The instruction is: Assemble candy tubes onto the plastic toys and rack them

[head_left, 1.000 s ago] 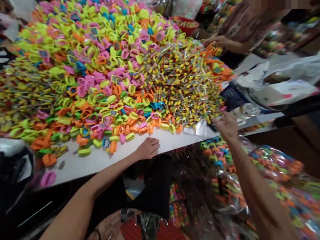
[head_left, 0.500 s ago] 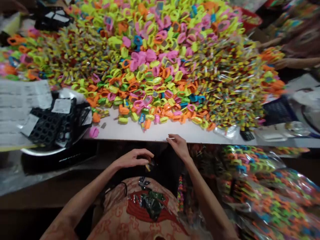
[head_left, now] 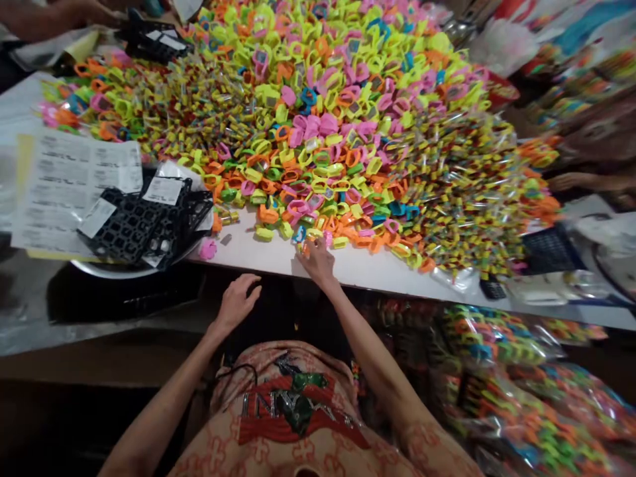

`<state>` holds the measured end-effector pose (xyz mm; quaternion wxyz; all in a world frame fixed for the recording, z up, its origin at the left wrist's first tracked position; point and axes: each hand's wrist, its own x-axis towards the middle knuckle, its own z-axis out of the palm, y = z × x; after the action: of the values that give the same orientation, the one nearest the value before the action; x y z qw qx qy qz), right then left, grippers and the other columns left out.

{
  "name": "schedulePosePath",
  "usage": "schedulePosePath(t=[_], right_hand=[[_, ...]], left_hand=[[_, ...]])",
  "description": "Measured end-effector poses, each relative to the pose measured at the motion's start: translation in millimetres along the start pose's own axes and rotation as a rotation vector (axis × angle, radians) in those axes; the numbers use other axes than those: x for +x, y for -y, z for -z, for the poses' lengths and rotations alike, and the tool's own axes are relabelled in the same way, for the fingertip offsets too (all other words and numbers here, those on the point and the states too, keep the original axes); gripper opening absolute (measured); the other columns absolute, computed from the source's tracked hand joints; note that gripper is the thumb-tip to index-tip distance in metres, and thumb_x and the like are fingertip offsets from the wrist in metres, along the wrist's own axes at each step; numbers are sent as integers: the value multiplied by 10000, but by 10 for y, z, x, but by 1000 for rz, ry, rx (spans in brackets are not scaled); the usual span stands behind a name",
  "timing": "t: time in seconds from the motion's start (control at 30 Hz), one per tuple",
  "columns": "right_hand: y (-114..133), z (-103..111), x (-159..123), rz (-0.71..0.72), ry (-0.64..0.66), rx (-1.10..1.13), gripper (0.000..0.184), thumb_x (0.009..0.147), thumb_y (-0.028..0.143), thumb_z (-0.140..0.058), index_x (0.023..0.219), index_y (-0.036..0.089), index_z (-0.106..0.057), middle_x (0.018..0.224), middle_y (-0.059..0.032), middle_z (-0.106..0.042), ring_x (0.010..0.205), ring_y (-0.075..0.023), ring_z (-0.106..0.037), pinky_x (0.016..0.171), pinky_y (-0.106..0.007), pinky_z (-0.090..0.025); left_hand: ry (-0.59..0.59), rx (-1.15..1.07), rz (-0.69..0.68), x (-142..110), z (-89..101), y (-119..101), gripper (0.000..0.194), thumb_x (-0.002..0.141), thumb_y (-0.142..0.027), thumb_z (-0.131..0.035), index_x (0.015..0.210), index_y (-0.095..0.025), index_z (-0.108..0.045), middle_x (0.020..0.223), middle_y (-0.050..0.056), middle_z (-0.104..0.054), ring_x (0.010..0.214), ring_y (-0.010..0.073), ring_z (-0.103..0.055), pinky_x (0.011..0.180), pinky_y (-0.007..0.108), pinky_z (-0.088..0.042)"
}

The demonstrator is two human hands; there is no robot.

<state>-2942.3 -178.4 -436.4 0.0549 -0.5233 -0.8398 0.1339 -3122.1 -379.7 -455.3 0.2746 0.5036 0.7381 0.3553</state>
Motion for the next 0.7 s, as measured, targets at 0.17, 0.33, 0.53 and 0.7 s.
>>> schedulePosePath(t=[0.17, 0.33, 0.53, 0.7], right_hand=[[-534, -178, -516, 69, -45, 321, 409, 967, 503, -585, 1161, 169, -718, 1148, -118, -665, 757, -167, -633, 765, -331, -516], [-846, -455, -1240, 78, 176, 631, 382, 918, 509, -600, 956, 164, -758, 891, -81, -686, 745, -188, -639, 755, -329, -518], [-835, -668, -1597, 33, 332, 804, 308, 871, 431, -631, 923, 170, -785, 902, -82, -717, 734, -176, -654, 729, -301, -513], [-880, -787, -1630, -5, 366, 821, 292, 860, 410, -630, 936, 177, -789, 925, -84, -732, 768, -187, -663, 739, -303, -501]], left_hand=[[78, 87, 394, -1043, -165, 311, 397, 902, -410, -485, 1128, -176, -713, 1219, 140, -732, 1114, 271, -701, 1016, 413, -551], [169, -41, 637, -1569, -195, 181, 584, 885, -578, -425, 1132, -138, -720, 1176, 150, -767, 1048, 282, -720, 929, 372, -565], [462, 226, 701, -1494, 76, -156, 424, 743, -536, -554, 874, -170, -721, 782, 65, -724, 757, 228, -653, 672, 298, -448], [414, 329, 740, -1463, 5, -512, 357, 757, -499, -542, 876, -194, -685, 793, 43, -695, 772, 210, -627, 677, 286, -393]])
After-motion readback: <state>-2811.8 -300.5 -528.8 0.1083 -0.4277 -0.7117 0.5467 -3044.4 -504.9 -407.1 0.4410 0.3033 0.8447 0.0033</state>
